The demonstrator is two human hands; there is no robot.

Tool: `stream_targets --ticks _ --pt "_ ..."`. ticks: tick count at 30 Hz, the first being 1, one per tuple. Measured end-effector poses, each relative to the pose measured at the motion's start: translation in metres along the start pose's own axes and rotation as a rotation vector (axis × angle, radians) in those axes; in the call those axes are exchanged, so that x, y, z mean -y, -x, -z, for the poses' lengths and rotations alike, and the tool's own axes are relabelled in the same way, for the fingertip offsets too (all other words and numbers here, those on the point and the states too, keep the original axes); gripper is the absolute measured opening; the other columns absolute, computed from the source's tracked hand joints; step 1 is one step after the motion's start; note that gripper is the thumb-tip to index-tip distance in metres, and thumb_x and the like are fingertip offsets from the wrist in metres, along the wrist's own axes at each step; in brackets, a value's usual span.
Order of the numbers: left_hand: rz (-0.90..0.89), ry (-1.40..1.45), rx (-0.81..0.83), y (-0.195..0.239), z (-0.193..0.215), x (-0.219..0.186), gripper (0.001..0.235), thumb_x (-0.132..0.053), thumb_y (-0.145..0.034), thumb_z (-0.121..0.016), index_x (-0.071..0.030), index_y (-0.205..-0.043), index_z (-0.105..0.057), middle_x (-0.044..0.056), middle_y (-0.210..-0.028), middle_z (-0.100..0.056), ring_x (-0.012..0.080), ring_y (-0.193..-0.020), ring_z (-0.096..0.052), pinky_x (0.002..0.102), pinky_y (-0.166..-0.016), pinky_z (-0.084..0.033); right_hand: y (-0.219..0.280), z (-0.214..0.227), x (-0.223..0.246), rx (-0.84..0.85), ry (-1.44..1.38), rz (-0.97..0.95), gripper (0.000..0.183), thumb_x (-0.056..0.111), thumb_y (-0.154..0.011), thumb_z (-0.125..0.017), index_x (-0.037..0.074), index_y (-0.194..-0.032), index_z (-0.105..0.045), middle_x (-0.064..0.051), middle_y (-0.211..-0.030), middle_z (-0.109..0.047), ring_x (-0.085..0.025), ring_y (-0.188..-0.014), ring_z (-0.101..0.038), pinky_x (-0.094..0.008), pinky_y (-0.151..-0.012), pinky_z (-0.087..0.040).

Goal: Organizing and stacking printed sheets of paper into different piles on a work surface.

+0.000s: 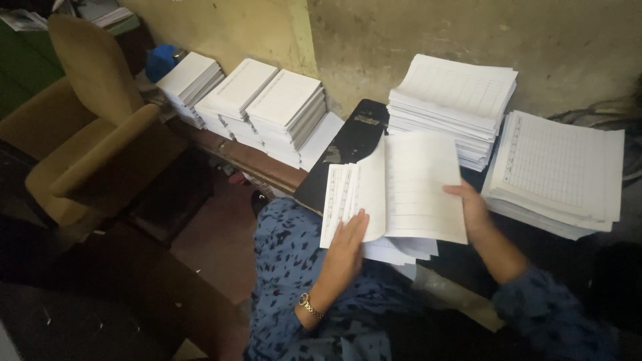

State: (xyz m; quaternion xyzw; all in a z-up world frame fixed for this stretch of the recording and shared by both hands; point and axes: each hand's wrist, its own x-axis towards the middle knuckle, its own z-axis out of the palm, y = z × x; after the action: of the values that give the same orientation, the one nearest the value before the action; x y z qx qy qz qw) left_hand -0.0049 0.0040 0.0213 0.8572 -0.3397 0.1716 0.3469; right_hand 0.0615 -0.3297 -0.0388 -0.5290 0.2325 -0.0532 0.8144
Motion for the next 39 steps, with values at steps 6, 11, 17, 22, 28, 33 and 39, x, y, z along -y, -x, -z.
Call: stream_targets --ticks 6,11,17,22,28,33,39 --pt "-0.067 -0.238 0.118 0.021 -0.040 0.032 0.071 -0.049 -0.090 -0.067 -0.005 -0.144 -0.053 0.022 -0.154 -0.046 0.0412 -0.142 -0.041 0.068 -0.116 -0.017 -0.192 0.172 -0.067 0.067 0.082 0.268 0.049 0.015 -0.089 -0.065 0.026 -0.137 -0.063 -0.003 -0.118 -0.066 -0.018 -0.104 -0.065 -0.036 -0.100 -0.048" --pt "0.113 -0.168 0.125 0.011 -0.024 0.018 0.053 -0.010 -0.093 -0.055 -0.004 -0.145 -0.050 0.021 -0.151 -0.050 0.0372 -0.141 -0.044 0.065 -0.119 -0.010 -0.064 0.021 -0.081 0.112 -0.006 0.124 0.046 0.005 -0.084 -0.064 0.018 -0.129 -0.065 -0.005 -0.117 -0.066 -0.019 -0.107 -0.063 -0.040 -0.103 -0.047" --pt "0.181 0.195 -0.216 0.005 -0.016 0.011 0.054 0.000 -0.093 -0.042 0.002 -0.147 -0.042 0.023 -0.150 -0.050 0.0378 -0.141 -0.044 0.056 -0.121 -0.014 0.047 -0.063 -0.022 0.174 0.159 -0.146 0.071 0.013 -0.084 -0.073 0.010 -0.149 -0.048 -0.027 -0.135 -0.056 -0.036 -0.122 -0.056 -0.053 -0.100 -0.045" --pt "0.160 0.388 -0.127 0.004 -0.014 -0.003 0.038 -0.003 -0.089 -0.069 -0.012 -0.126 -0.068 0.011 -0.144 -0.060 0.0379 -0.138 -0.049 0.049 -0.120 -0.031 0.050 -0.061 -0.017 0.278 0.276 -0.171 0.078 0.018 -0.092 -0.068 0.006 -0.159 -0.030 -0.033 -0.149 -0.039 -0.042 -0.139 -0.041 -0.057 -0.110 -0.035" --pt "0.188 0.293 0.004 0.004 -0.015 0.001 0.040 -0.020 -0.079 -0.083 -0.016 -0.117 -0.075 0.006 -0.134 -0.068 0.0347 -0.131 -0.056 0.044 -0.115 -0.042 0.075 -0.083 0.014 0.316 0.212 -0.230 0.075 0.033 -0.100 -0.055 0.009 -0.161 -0.019 -0.031 -0.162 -0.018 -0.045 -0.150 -0.020 -0.061 -0.118 -0.022" --pt "0.289 0.352 -0.023 0.012 -0.038 0.025 0.038 -0.024 -0.071 -0.089 -0.019 -0.107 -0.079 0.002 -0.114 -0.077 0.0257 -0.117 -0.068 0.036 -0.104 -0.055 0.065 -0.079 0.008 0.329 0.203 -0.275 0.078 0.049 -0.102 -0.048 0.007 -0.160 -0.015 -0.032 -0.162 -0.012 -0.046 -0.152 -0.012 -0.065 -0.119 -0.015" --pt "0.341 0.336 -0.112 0.013 -0.040 0.035 0.015 -0.019 -0.089 -0.079 -0.012 -0.102 -0.080 0.009 -0.101 -0.079 0.0284 -0.101 -0.074 0.039 -0.088 -0.061 0.064 -0.073 -0.003 0.304 0.127 -0.166 0.073 0.053 -0.105 -0.034 0.007 -0.160 -0.020 -0.022 -0.164 -0.021 -0.038 -0.150 -0.023 -0.056 -0.120 -0.022"
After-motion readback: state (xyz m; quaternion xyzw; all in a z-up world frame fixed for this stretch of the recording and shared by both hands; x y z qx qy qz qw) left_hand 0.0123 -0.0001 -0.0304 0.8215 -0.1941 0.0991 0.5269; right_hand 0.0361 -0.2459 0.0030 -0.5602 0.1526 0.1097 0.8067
